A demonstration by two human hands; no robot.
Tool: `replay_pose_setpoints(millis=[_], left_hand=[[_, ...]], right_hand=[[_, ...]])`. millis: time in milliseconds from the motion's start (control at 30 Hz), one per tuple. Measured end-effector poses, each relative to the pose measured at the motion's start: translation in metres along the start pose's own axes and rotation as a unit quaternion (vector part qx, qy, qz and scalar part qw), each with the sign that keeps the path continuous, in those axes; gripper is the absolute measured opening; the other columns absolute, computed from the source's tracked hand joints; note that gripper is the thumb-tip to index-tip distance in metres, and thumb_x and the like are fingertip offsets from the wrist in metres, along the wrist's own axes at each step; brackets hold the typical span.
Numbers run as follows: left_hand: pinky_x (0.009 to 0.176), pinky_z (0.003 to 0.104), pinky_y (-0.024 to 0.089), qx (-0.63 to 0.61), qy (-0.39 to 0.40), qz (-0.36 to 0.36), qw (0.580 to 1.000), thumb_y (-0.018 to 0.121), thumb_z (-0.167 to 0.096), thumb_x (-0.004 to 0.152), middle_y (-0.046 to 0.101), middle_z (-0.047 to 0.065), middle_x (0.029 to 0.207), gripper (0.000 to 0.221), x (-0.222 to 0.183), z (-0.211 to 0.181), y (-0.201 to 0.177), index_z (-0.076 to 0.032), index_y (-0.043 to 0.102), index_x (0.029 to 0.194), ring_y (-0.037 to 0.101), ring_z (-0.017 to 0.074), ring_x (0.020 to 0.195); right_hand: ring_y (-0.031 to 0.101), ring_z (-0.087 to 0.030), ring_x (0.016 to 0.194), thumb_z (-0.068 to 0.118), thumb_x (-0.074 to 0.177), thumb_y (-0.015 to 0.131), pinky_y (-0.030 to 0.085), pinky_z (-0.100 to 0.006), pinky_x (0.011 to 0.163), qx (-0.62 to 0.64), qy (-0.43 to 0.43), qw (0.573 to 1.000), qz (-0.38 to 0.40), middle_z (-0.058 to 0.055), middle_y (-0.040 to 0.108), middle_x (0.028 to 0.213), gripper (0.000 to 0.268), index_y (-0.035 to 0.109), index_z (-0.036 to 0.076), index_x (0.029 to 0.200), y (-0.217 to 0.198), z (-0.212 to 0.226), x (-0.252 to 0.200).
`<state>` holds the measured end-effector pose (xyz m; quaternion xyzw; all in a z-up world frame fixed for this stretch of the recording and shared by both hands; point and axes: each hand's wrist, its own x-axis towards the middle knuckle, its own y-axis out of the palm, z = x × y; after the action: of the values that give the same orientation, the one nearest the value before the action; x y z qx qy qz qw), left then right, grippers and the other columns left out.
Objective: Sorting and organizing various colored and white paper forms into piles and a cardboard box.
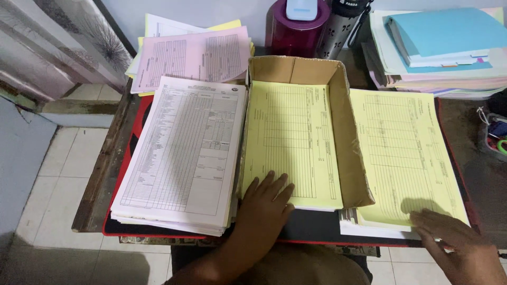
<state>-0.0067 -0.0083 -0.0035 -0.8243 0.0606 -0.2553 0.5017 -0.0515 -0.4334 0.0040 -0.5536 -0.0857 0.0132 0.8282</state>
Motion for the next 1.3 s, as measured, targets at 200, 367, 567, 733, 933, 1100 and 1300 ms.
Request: replay_pose_setpoints(millis=[200,367,567,733,933,1100,1300], left_hand=[[0.116,0.058,0.032,-0.018,0.063,0.032,0.997,0.069,-0.023,0.094,0.056,0.017,0.150,0.042,-0.003,-0.001,-0.015,-0.008,0.066,0.133,0.046,0.0424,0.142],[0.128,0.049,0.032,-0.346,0.217,0.209,0.889,0.048,-0.024,0.110,0.058,0.014,0.145,0.034,-0.029,0.005,-0.081,-0.005,0.057,0.136,0.053,0.0344,0.139],[0.109,0.040,0.055,-0.291,0.108,0.046,0.949,0.068,-0.020,0.096,0.072,0.011,0.131,0.032,-0.063,0.040,-0.154,-0.008,0.070,0.126,0.070,0.0275,0.125],[0.123,0.048,0.039,-0.047,-0.016,-0.073,0.996,0.078,-0.023,0.085,0.065,0.003,0.143,0.043,-0.085,0.074,-0.164,-0.012,0.071,0.126,0.056,0.0273,0.142],[0.120,0.052,0.034,-0.077,-0.077,0.013,0.994,0.079,-0.024,0.083,0.066,0.004,0.145,0.051,-0.102,0.090,-0.162,-0.014,0.069,0.132,0.054,0.0279,0.143],[0.107,0.037,0.052,-0.104,-0.032,0.005,0.994,0.079,-0.015,0.083,0.077,0.002,0.128,0.042,-0.100,0.091,-0.168,-0.013,0.074,0.124,0.066,0.0234,0.131],[0.108,0.040,0.052,-0.112,-0.003,-0.005,0.994,0.072,-0.012,0.088,0.076,0.005,0.127,0.035,-0.100,0.091,-0.172,-0.010,0.075,0.122,0.068,0.0264,0.128]], right_hand=[[0.069,-0.008,0.125,0.014,0.087,0.066,0.070,-0.029,0.060,0.002,0.006,1.000,-0.014,0.008,0.077,0.126,0.036,0.076,0.025,0.120,-0.014,0.035,0.006],[0.072,-0.010,0.114,0.012,0.088,0.067,0.066,-0.028,0.078,0.039,0.057,0.997,-0.034,0.003,0.077,0.127,0.037,0.076,0.019,0.124,-0.009,0.024,0.000],[0.069,-0.015,0.084,0.013,0.096,0.067,0.056,-0.026,0.067,-0.022,0.016,0.994,-0.107,-0.004,0.072,0.124,0.027,0.077,0.022,0.120,-0.007,0.025,-0.004],[0.072,-0.011,0.087,0.010,0.097,0.074,0.054,-0.028,0.091,0.003,0.005,0.991,-0.136,0.001,0.077,0.107,0.024,0.079,0.019,0.120,-0.009,0.030,-0.001],[0.072,-0.019,0.104,0.002,0.095,0.073,0.054,-0.033,0.107,0.021,-0.058,0.987,-0.151,-0.006,0.077,0.114,0.018,0.076,0.005,0.113,-0.016,0.029,0.004],[0.066,-0.034,0.098,-0.007,0.095,0.070,0.057,-0.042,0.090,-0.009,0.040,0.985,-0.170,-0.027,0.067,0.114,0.040,0.073,-0.009,0.135,-0.012,0.030,0.002],[0.057,-0.031,0.089,0.001,0.094,0.063,0.044,-0.042,0.090,0.000,0.044,0.988,-0.150,-0.017,0.060,0.092,0.010,0.060,-0.005,0.087,-0.001,-0.002,0.001]])
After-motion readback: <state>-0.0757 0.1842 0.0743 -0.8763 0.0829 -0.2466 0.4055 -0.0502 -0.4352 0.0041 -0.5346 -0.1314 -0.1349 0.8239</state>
